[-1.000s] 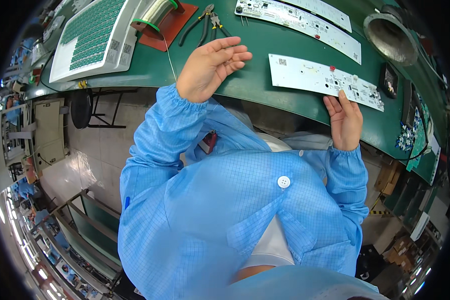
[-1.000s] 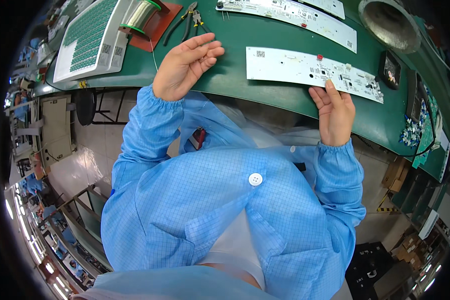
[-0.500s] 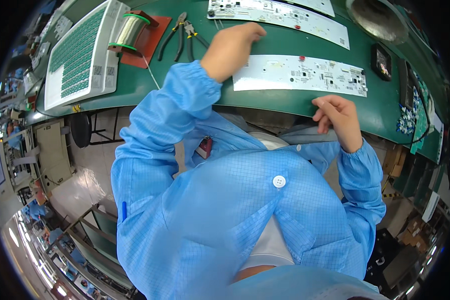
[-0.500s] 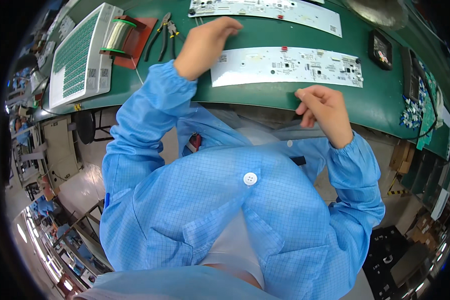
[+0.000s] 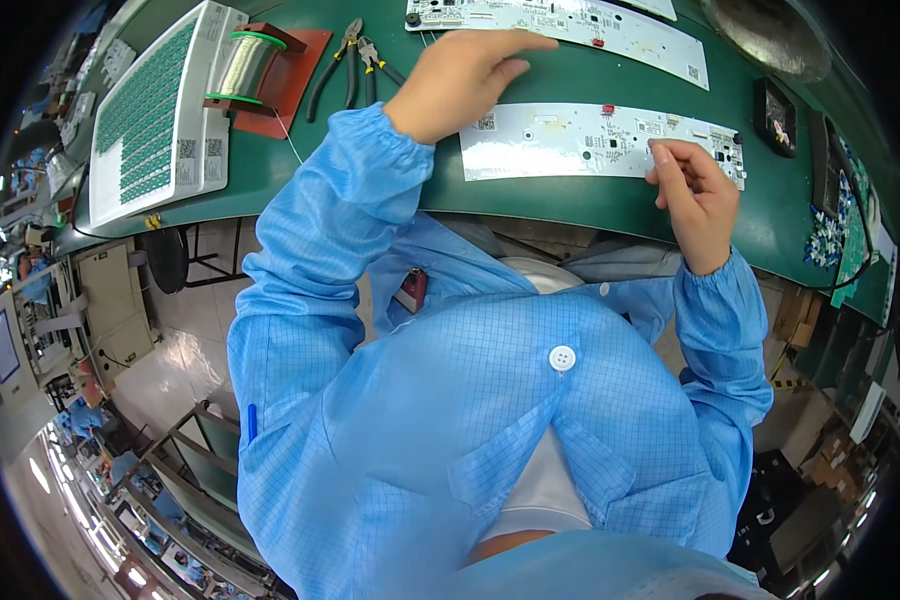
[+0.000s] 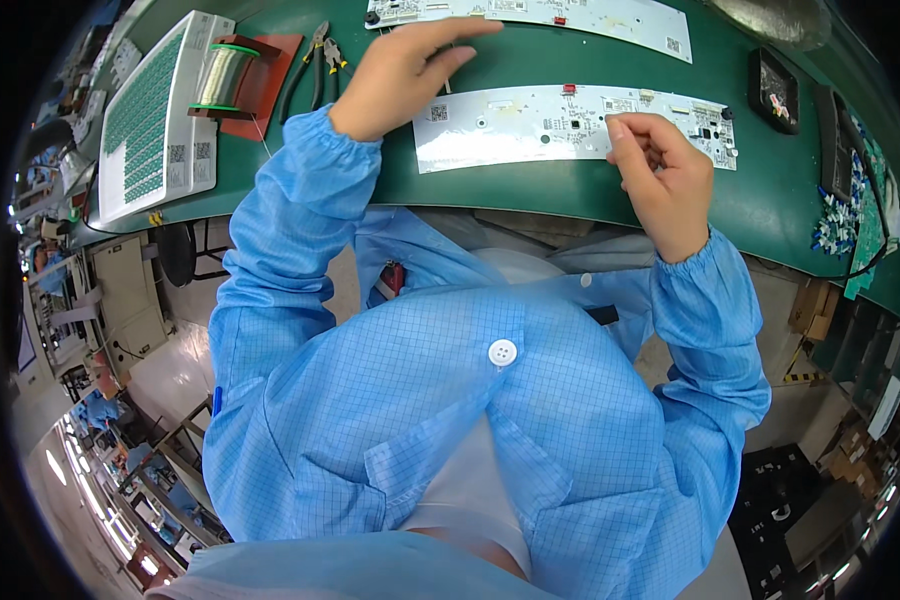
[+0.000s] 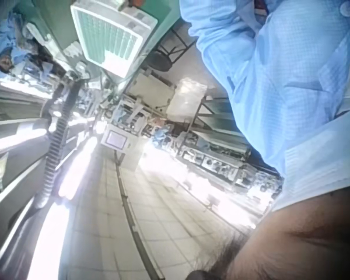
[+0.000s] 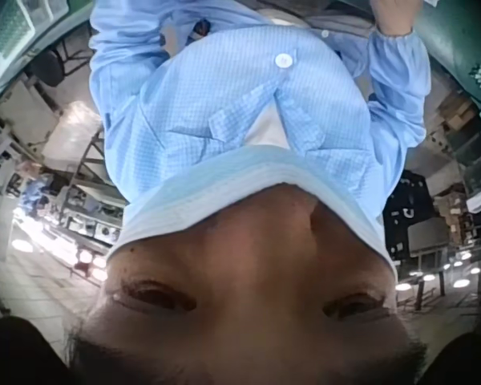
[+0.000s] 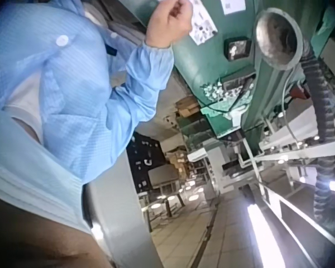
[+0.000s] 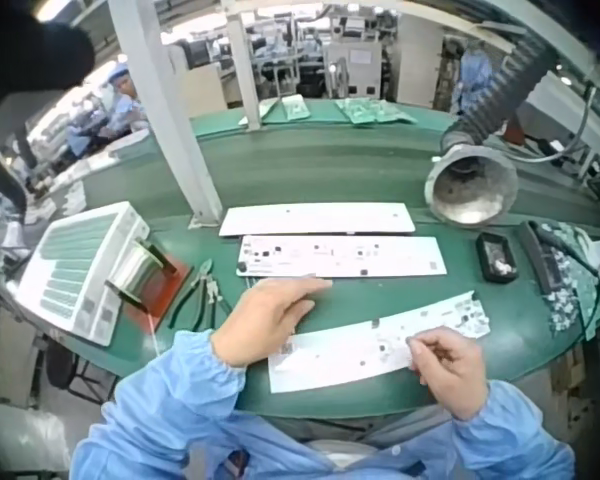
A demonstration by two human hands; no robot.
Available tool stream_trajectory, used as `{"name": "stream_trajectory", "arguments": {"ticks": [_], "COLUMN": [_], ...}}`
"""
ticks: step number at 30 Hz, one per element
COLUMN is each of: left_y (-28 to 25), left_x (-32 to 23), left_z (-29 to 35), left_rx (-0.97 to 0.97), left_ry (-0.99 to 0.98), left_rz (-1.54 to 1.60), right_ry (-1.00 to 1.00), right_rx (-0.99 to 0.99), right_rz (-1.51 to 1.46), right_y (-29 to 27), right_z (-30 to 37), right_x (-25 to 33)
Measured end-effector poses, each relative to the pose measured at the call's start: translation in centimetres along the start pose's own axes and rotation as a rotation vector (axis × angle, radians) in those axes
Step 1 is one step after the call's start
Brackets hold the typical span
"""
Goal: The person positions components onto circuit boards and solders them in place using a soldering iron, solder wire, and tweezers.
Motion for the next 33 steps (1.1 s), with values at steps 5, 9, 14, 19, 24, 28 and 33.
{"name": "stream_trajectory", "arguments": {"ticks": [5, 9, 14, 19, 24, 28, 33], "left_y": [-4.6, -7.7, -8.7, -8.0, -7.2, -7.3, -7.2], "left_x": [0.7, 0.7, 0.8, 0.4, 0.9, 1.1, 1.5], "left_z": [1.0, 3.6, 6.9, 8.1, 7.4, 5.8, 2.9], "left_rx": [-0.254, -0.314, -0.237, -0.199, -0.177, -0.174, -0.079], "left_ry": [0.113, -0.011, -0.231, -0.191, -0.141, -0.107, -0.265], "left_rz": [0.242, 0.177, -0.235, -0.298, -0.366, -0.400, -0.532], "right_ry": [-0.177, -0.422, -0.714, -0.770, -0.603, -0.545, -0.376], "right_rx": [0.007, 0.059, 0.127, 0.172, 0.164, 0.192, 0.218], "right_rz": [0.122, 0.326, 0.548, 0.737, 0.924, 0.933, 0.325], "right_y": [1.1, 3.3, 8.0, 12.2, 14.7, 14.5, 10.7], "right_z": [-1.3, -2.8, -5.7, -8.4, -10.2, -10.8, -10.5], "right_x": [1.2, 3.6, 6.2, 6.7, 6.0, 5.2, 3.6]}}
Point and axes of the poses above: each hand's wrist, its own z-axis away from the middle knuckle, its own y-axis out of the palm, x = y × z, the point moved 7 cm from there along -z, towards the middle knuckle, and after that the axes turned 1 degree about -y, right-handed, at the moved point
